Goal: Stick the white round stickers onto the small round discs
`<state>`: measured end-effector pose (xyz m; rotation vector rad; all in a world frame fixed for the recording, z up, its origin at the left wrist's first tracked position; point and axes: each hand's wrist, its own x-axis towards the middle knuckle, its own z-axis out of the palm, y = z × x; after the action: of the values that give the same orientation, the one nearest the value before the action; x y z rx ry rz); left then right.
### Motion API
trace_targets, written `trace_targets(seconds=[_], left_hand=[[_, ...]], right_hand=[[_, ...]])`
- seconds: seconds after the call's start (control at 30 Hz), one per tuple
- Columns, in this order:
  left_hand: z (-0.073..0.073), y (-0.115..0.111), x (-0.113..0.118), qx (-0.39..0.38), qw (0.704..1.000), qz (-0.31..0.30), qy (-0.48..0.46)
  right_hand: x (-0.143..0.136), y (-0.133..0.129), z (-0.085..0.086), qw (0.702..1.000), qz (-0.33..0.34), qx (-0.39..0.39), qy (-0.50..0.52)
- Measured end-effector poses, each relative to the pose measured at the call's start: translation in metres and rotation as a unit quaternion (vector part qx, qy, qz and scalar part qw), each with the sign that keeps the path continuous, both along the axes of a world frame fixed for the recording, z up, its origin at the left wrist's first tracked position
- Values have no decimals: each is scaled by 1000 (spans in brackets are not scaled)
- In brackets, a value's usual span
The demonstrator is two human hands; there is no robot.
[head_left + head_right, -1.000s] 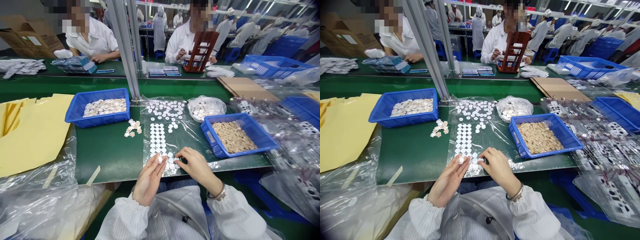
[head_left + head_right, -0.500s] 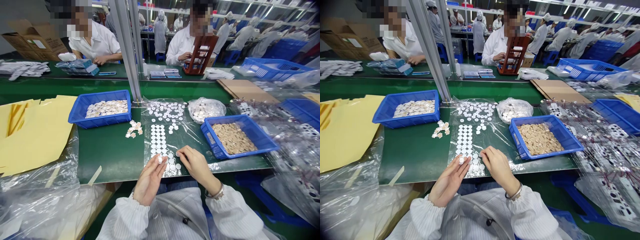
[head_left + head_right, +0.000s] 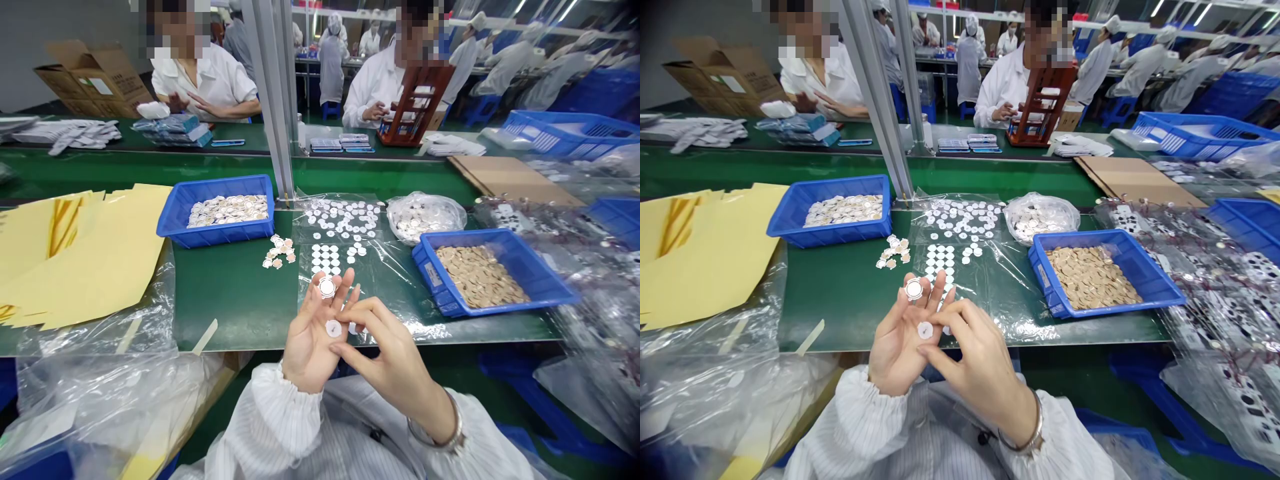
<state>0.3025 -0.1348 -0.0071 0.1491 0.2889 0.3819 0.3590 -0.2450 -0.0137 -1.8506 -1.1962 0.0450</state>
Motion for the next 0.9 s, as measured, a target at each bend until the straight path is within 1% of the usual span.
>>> trace_targets(seconds=[0.13,0.23,0.33,0.47,0.57,0.63,0.9], left_hand=[[8,-4,-2,55,998,9,-14],[10,-4,-3,66,998,3,2],[8,-1,-6,78,996,-22,24],[2,1,-11,99,992,-69,29],[-2,-1,-13,94,990,-102,16],[-2,-2,-13,95,989,-117,7],[-1,-3,-14,102,984,-142,-21]], right_hand=[[-4,3,6,999,-31,19,-29],[-4,5,9,994,-40,39,-97],[2,1,15,985,-43,78,-147],[14,-6,30,976,-45,121,-177],[20,-6,38,974,-32,114,-192],[22,-5,41,975,-20,105,-193],[26,-5,39,978,5,98,-182]])
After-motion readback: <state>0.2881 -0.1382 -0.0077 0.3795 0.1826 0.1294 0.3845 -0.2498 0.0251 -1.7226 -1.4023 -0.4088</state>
